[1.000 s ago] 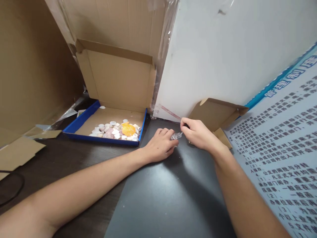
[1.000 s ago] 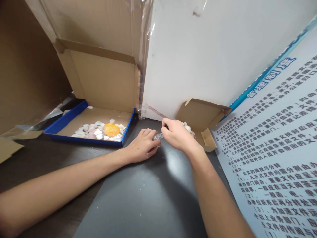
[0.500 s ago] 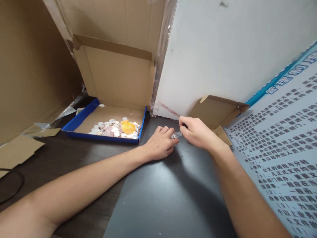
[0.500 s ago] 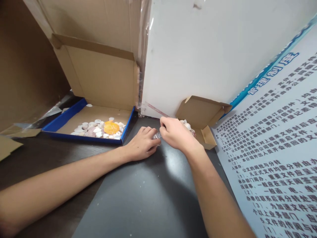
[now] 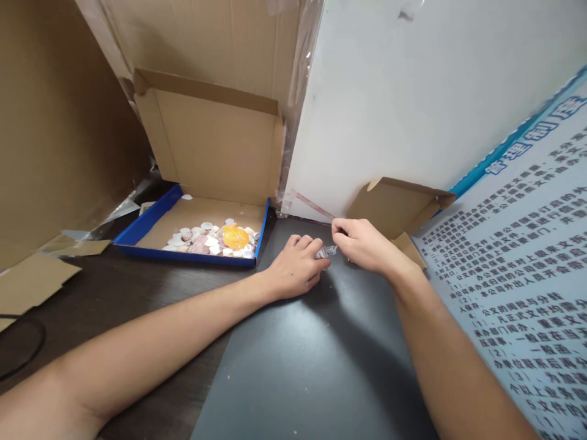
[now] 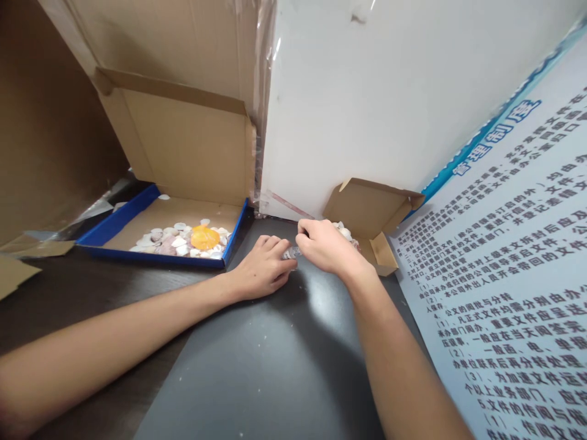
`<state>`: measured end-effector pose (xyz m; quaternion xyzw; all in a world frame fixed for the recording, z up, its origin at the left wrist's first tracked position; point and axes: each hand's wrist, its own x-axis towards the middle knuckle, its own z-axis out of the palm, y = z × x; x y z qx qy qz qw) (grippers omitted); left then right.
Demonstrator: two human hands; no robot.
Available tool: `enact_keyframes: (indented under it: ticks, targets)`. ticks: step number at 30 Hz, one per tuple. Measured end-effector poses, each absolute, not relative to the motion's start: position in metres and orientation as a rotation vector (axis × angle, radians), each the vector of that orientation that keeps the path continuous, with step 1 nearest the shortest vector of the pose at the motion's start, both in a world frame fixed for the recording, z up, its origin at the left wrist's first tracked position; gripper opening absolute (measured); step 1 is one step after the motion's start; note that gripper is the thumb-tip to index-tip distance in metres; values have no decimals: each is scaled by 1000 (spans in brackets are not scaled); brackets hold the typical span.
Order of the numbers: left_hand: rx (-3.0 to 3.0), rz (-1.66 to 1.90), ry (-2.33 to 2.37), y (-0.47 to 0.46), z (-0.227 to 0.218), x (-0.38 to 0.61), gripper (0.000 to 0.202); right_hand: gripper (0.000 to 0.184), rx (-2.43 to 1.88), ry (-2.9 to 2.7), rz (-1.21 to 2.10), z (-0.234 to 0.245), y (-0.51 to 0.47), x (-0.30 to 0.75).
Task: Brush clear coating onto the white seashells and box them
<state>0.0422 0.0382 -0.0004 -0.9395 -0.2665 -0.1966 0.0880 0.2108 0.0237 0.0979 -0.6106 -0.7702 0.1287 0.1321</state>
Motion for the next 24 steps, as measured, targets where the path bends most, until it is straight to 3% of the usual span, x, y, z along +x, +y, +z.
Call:
enact_keyframes:
  ticks: [11, 24]
  targets:
    - [-2801, -623, -820, 40, 0, 41, 18, 11, -1718, -2174, 410, 105, 23, 220]
    - [-2800, -644, -805, 40, -1, 41, 19, 10, -1643, -2219, 676, 109, 17, 222]
